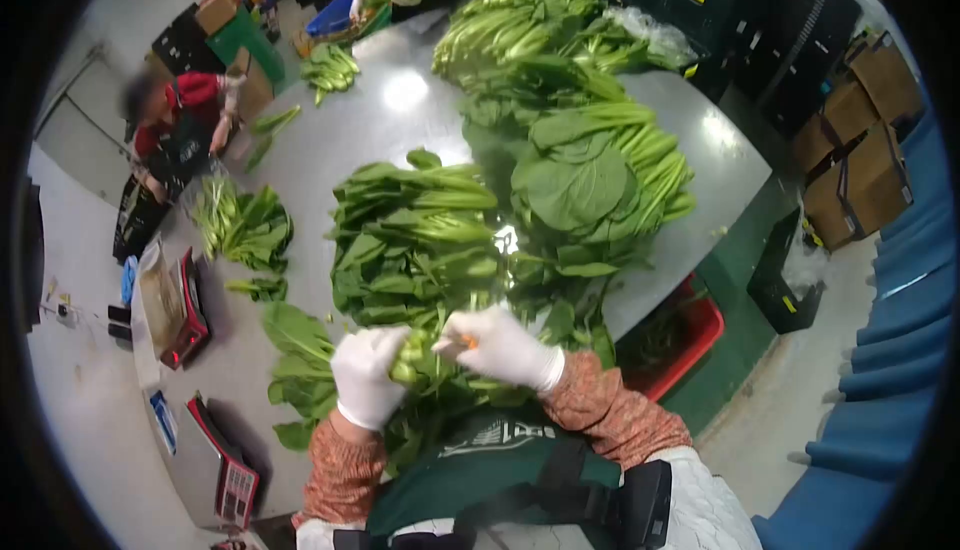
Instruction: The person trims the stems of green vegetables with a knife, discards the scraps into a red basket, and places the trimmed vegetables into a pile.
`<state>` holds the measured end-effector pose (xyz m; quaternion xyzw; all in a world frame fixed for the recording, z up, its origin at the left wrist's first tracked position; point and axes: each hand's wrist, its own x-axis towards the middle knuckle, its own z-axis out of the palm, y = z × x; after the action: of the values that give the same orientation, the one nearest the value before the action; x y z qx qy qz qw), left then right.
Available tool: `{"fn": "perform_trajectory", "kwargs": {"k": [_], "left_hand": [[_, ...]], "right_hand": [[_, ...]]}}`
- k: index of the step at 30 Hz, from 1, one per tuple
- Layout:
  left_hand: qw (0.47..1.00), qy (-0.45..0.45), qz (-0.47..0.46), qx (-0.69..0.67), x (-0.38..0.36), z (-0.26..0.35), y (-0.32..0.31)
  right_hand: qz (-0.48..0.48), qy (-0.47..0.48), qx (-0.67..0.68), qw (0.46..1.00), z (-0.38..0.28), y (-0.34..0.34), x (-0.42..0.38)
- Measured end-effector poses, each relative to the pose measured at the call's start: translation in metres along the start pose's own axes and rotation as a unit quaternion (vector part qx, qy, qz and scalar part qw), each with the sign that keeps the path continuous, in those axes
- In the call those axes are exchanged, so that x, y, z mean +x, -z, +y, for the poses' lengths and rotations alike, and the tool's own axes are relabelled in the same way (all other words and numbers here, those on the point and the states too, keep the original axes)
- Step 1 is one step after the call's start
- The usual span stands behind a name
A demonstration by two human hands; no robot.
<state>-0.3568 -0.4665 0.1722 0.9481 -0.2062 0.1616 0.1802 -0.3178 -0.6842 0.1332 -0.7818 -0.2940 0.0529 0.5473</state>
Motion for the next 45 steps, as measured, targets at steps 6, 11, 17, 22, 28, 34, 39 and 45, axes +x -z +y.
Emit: {"fn": "perform_trajectory", "kwargs": {"k": [6,11,17,22,28,34,39,45], "left_hand": [[0.966,0.193,0.115,-0.127,-0.031,-0.075,0.042],[0.851,0.307,0.169,-0.392,-0.035,-0.092,0.068],[0.818,0.301,0.148,-0.468,-0.015,-0.088,0.048],[0.855,0.343,0.137,-0.363,-0.006,-0.091,0.05],[0.972,0.133,0.142,-0.133,0.02,-0.072,0.025],[0.973,-0.178,0.088,0.114,0.062,-0.006,0.023],[0.994,-0.095,0.035,0.042,0.054,0.007,0.032],[0.989,0.034,0.01,-0.144,0.028,-0.002,0.029]], "right_hand": [[-0.078,-0.149,-0.201,0.965,0.069,0.026,-0.024],[0.121,-0.17,-0.099,0.973,0.07,0.051,0.047],[0.185,-0.247,-0.313,0.898,0.218,0.039,0.141],[0.182,-0.27,0.032,0.945,0.168,0.054,0.133],[0.138,-0.224,0.169,0.95,0.039,0.065,0.097],[0.006,-0.195,0.253,0.948,-0.04,0.057,0.065],[0.045,-0.236,0.3,0.923,-0.04,0.038,0.033],[0.146,-0.014,-0.122,0.982,-0.024,-0.01,0.002]]}}
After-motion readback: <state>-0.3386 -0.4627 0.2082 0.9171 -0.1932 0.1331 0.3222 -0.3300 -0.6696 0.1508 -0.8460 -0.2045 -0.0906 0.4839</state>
